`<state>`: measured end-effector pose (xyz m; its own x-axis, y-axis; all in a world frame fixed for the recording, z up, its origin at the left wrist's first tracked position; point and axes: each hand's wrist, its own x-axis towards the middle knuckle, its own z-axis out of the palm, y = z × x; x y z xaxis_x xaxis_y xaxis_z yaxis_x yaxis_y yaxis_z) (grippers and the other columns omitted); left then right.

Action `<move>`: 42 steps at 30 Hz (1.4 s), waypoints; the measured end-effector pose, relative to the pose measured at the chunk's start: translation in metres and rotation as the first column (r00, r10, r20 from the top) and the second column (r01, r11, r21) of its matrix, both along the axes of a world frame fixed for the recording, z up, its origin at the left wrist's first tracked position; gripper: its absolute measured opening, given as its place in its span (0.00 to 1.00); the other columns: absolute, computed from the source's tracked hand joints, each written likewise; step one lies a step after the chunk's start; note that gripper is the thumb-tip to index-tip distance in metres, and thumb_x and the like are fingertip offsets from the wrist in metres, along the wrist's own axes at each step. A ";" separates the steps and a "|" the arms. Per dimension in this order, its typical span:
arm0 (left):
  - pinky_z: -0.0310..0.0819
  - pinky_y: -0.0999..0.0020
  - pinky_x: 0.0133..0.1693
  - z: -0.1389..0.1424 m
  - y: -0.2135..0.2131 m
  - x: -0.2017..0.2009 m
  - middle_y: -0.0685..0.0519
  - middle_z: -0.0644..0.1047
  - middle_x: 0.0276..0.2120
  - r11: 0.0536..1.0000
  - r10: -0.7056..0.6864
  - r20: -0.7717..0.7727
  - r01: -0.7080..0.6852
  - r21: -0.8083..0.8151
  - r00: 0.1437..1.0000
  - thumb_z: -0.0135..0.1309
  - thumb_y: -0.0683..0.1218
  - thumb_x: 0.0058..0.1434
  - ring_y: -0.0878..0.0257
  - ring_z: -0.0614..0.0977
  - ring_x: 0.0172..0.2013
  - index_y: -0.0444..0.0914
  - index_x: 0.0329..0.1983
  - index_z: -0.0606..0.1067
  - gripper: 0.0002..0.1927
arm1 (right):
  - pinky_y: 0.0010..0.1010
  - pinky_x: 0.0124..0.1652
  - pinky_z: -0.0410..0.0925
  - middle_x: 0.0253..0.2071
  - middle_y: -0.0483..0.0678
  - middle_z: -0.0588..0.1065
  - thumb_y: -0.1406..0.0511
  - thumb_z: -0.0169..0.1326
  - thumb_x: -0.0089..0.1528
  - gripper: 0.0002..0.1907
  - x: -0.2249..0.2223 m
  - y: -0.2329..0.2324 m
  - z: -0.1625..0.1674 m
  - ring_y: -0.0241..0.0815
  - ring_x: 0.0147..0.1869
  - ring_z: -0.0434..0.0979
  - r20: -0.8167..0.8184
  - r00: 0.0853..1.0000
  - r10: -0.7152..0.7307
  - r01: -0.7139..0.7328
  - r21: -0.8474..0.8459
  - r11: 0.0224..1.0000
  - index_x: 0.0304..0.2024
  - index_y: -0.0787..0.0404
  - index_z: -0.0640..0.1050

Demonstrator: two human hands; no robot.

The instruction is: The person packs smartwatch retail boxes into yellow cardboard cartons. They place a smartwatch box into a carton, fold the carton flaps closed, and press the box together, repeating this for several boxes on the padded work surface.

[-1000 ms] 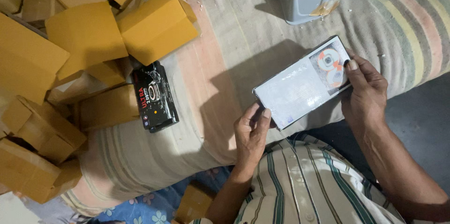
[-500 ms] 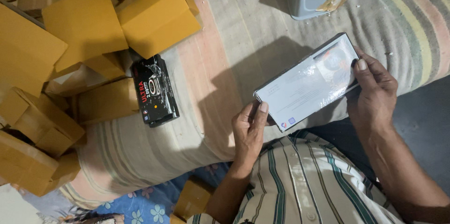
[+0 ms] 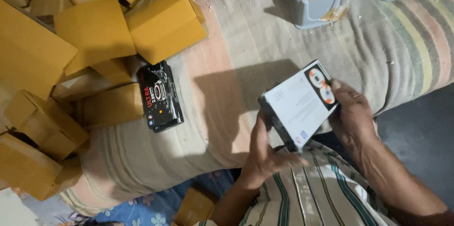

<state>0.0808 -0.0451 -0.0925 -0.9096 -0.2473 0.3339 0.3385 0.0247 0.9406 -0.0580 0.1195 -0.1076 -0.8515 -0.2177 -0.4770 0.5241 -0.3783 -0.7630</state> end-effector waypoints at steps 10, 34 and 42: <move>0.74 0.55 0.67 0.033 0.005 -0.009 0.38 0.67 0.69 0.876 0.316 -0.150 -0.349 -0.333 0.937 0.67 0.73 0.53 0.50 0.75 0.63 0.33 0.81 0.43 0.70 | 0.25 0.11 0.63 0.29 0.53 0.79 0.58 0.46 0.67 0.19 0.023 -0.017 -0.011 0.37 0.17 0.74 0.205 0.883 0.422 -0.438 0.042 0.898 0.49 0.66 0.79; 0.59 0.55 0.74 0.061 -0.046 0.013 0.35 0.59 0.76 0.997 -0.070 0.008 0.069 0.032 0.998 0.61 0.57 0.69 0.49 0.65 0.74 0.34 0.81 0.44 0.51 | 0.32 0.35 0.78 0.41 0.49 0.79 0.61 0.49 0.67 0.14 0.016 0.005 -0.001 0.39 0.40 0.82 0.045 0.969 0.243 -0.240 -0.063 0.969 0.52 0.61 0.72; 0.58 0.66 0.72 0.022 -0.049 0.017 0.44 0.63 0.76 0.976 0.188 0.068 -0.194 0.095 0.980 0.43 0.49 0.79 0.60 0.67 0.71 0.33 0.78 0.57 0.29 | 0.38 0.39 0.77 0.48 0.52 0.77 0.64 0.48 0.72 0.12 0.021 0.017 -0.010 0.42 0.45 0.81 -0.220 0.950 0.223 -0.244 -0.074 0.967 0.55 0.63 0.71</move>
<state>0.0977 -0.0936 -0.0702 -0.8596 -0.4476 0.2465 0.2814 -0.0121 0.9595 -0.0371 0.1366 -0.1172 -0.8495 -0.4590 -0.2602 0.4398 -0.3435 -0.8298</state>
